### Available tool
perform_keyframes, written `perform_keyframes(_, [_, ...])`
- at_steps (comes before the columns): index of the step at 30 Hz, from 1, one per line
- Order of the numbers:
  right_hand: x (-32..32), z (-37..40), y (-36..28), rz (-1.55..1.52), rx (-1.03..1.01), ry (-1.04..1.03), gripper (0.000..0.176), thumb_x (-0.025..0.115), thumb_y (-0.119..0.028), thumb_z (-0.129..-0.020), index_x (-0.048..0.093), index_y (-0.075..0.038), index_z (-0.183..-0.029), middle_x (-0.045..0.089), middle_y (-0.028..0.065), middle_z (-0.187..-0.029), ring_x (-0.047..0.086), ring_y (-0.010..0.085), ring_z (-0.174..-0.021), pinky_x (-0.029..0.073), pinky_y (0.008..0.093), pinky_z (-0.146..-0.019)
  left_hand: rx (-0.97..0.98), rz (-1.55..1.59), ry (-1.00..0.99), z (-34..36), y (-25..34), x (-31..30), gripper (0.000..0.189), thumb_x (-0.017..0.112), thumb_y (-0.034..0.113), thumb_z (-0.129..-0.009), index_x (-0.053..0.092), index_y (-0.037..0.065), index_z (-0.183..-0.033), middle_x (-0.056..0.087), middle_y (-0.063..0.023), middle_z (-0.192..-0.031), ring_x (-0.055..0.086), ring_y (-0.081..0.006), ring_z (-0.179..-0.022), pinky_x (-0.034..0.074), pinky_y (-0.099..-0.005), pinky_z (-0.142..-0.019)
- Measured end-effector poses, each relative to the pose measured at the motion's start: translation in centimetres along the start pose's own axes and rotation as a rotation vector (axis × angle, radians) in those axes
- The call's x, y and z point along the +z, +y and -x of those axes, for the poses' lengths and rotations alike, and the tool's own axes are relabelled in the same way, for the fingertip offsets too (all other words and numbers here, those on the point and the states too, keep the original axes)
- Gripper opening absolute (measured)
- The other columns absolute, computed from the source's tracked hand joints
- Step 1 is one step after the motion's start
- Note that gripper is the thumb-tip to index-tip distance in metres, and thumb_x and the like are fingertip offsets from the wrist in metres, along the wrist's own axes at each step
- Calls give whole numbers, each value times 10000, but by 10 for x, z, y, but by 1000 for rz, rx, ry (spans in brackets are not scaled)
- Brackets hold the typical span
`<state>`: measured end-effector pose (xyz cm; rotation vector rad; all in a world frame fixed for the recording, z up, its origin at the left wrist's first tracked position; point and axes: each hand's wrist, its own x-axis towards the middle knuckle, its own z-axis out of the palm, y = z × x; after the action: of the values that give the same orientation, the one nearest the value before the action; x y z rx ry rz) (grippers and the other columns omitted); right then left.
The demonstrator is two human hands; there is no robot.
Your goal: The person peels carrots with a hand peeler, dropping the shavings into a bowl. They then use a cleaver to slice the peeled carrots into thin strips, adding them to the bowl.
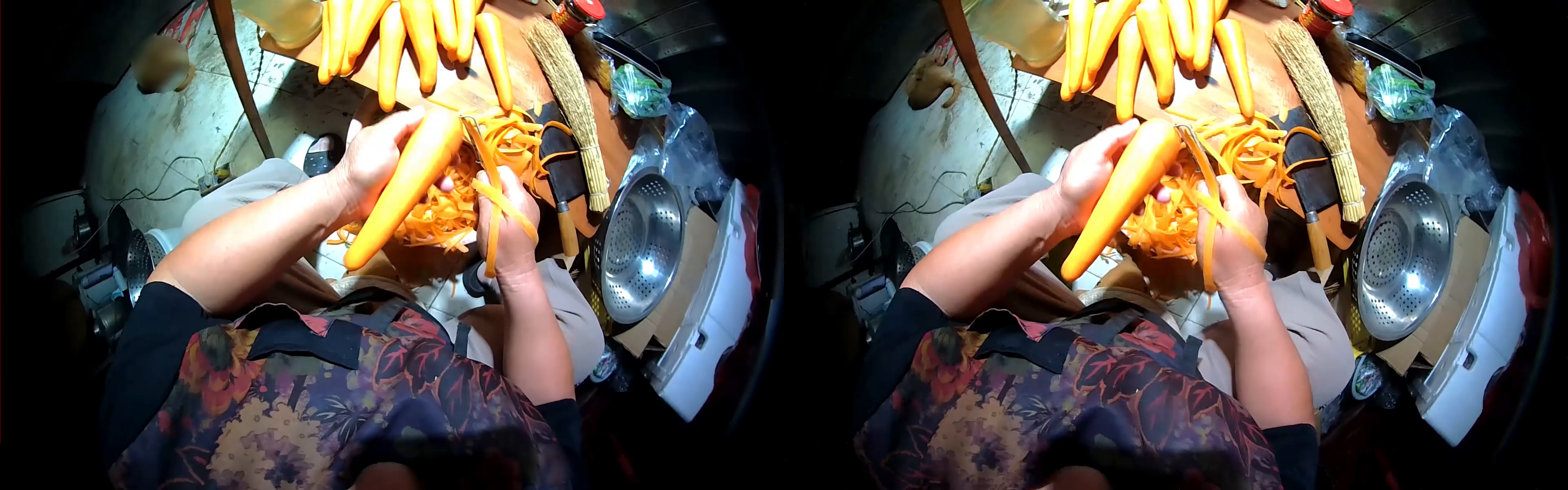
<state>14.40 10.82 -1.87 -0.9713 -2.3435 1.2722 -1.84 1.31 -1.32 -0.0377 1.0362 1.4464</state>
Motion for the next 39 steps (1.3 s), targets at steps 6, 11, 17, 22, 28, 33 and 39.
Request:
perform_keyframes(6, [19,27,-19,-73,-303,-138,82,628,-101,-837,565,-59,-868,575,128,-766,590,311,-687,474,357,-610,132,72,234,-21,14,-24,433,382,429,-983,535,48,-1118,629,-102,-829,639,-227,-645,518,-303,-500])
perform_keyframes(11, [22,29,-14,84,-464,-136,124,643,-119,-819,567,-68,-903,561,106,-744,595,293,-683,478,381,-598,93,5,262,-16,15,-12,430,404,434,-981,553,46,-1090,624,-98,-817,635,-210,-646,520,-300,-511])
perform_keyframes(17, [-10,-15,28,38,-37,-60,146,562,-172,-886,548,-30,-854,608,207,-759,597,408,-726,467,435,-612,106,-431,-125,12,-15,11,385,504,358,-947,576,39,-1150,638,-89,-1000,627,-164,-881,518,-307,-757])
perform_keyframes(22, [-4,-4,14,85,-79,34,156,563,-165,-912,585,-11,-927,591,151,-732,597,285,-662,465,344,-617,-45,-73,-66,3,2,5,451,415,401,-954,576,18,-1129,654,-121,-937,667,-240,-705,542,-305,-570])
perform_keyframes(28, [15,25,-16,-75,-226,-153,102,613,-133,-850,563,-51,-887,566,137,-748,579,304,-651,465,343,-590,73,105,124,-20,12,-22,467,390,444,-975,566,18,-1050,634,-109,-836,642,-232,-655,521,-319,-518])
perform_keyframes(33, [25,35,-15,16,-442,-182,113,643,-132,-820,562,-80,-880,564,99,-739,586,304,-650,476,360,-574,87,41,235,-21,16,-16,451,415,440,-975,554,23,-1074,619,-94,-818,630,-211,-661,526,-323,-546])
perform_keyframes(39, [-12,-9,2,117,84,-106,139,548,-164,-887,530,-36,-837,611,209,-792,601,407,-758,471,446,-637,30,-333,10,4,-8,5,403,533,378,-946,586,23,-1130,634,-64,-970,591,-124,-880,480,-273,-820])
